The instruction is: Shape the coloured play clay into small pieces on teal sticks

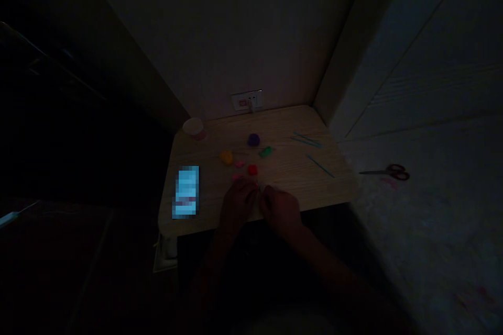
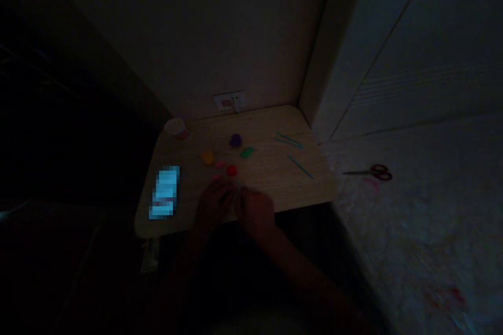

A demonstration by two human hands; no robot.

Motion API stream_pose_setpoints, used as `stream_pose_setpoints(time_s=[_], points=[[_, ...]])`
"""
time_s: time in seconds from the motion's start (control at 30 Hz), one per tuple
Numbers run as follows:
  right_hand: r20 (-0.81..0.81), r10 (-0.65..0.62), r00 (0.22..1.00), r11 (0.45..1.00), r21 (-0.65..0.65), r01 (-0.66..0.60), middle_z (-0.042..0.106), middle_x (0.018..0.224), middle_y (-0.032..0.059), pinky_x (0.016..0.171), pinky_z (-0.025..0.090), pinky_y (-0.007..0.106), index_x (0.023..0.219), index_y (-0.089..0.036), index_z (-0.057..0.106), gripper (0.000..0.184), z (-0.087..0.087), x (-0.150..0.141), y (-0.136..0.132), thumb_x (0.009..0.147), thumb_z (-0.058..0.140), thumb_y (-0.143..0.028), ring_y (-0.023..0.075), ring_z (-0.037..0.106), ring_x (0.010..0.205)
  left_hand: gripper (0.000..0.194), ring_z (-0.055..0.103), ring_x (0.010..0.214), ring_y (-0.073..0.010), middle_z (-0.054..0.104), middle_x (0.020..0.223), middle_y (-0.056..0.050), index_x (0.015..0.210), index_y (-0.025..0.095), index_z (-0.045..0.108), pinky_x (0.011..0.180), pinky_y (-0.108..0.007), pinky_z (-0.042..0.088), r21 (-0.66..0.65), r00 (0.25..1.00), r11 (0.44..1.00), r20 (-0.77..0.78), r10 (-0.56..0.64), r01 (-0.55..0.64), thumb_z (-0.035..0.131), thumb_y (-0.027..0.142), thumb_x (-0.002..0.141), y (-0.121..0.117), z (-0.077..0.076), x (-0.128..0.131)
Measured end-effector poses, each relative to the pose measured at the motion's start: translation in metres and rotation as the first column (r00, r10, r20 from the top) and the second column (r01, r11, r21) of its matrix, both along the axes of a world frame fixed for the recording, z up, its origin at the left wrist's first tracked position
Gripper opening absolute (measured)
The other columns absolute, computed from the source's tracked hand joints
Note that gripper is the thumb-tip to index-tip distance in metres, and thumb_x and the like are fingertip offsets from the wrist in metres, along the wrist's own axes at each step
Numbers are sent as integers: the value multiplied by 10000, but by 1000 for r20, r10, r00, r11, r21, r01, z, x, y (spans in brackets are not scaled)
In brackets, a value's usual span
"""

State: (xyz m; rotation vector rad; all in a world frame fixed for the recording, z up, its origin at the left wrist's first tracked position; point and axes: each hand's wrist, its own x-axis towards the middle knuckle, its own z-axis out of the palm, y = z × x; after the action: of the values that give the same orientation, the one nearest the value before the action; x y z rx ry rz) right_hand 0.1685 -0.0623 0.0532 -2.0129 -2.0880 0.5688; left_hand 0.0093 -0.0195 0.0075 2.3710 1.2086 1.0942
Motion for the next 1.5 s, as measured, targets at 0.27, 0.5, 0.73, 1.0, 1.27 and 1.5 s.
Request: stream_pose_setpoints(time_s=[0.27, 0.5, 0.73, 1.0, 1.27, 1.5], points=[[25, -19, 1000, 1000, 7, 19, 780, 895, 80, 612, 329, 294, 1015, -197, 673, 193, -3, -7, -3, 1026, 498, -279, 209, 727, 766, 121, 702, 1030, -224, 743, 1041, -73, 1011, 211, 699, 964, -429, 606, -2, 1000, 1000, -1, 3, -3, 579, 203, 1004, -1, 2, 0], [-59, -108, 992, 991, 69, 112, 753, 813, 51, 625, 318, 288, 983, -198, 657, 157, -11, 12, 1, 997, 526, -286, 194, 694, 720, 65, 681, 975, -230, 710, 1011, -68, 1020, 209, 640, 914, -404, 593, -41, 997, 997, -25, 67, -68, 625, 256, 977, 0, 4, 2], [-54, -119, 991, 990, 64, 122, 754, 814, 54, 619, 306, 288, 991, -199, 656, 161, -12, 21, 1, 992, 532, -303, 199, 689, 718, 376, 668, 1119, -248, 686, 1224, -116, 1280, 204, 583, 1003, -434, 567, -99, 999, 995, 42, 7, -3, 556, 105, 918, -1, 11, 0], [9, -98, 995, 994, 55, 97, 763, 843, 73, 618, 326, 291, 1019, -196, 654, 199, -9, 14, -2, 1015, 484, -300, 209, 709, 748, 73, 679, 1046, -242, 740, 1046, -65, 1028, 217, 675, 1046, -485, 540, -58, 999, 998, -26, 29, -30, 621, 244, 986, 5, 7, -1], [41, -91, 995, 996, 29, 90, 777, 875, 78, 607, 335, 298, 1034, -197, 648, 199, -4, 8, 0, 1025, 484, -308, 216, 734, 764, 83, 693, 1039, -231, 756, 1040, -60, 971, 216, 705, 1017, -460, 562, 23, 1000, 1000, -22, 14, -14, 624, 210, 990, 3, 6, 0], [39, -2, 999, 1000, 30, 1, 781, 893, 78, 614, 345, 299, 1028, -205, 659, 203, -2, -2, -2, 1030, 479, -298, 221, 735, 784, 101, 701, 979, -226, 762, 978, -51, 966, 214, 722, 976, -442, 587, 58, 1000, 998, -22, -7, 8, 625, 199, 990, 1, 4, -1]])
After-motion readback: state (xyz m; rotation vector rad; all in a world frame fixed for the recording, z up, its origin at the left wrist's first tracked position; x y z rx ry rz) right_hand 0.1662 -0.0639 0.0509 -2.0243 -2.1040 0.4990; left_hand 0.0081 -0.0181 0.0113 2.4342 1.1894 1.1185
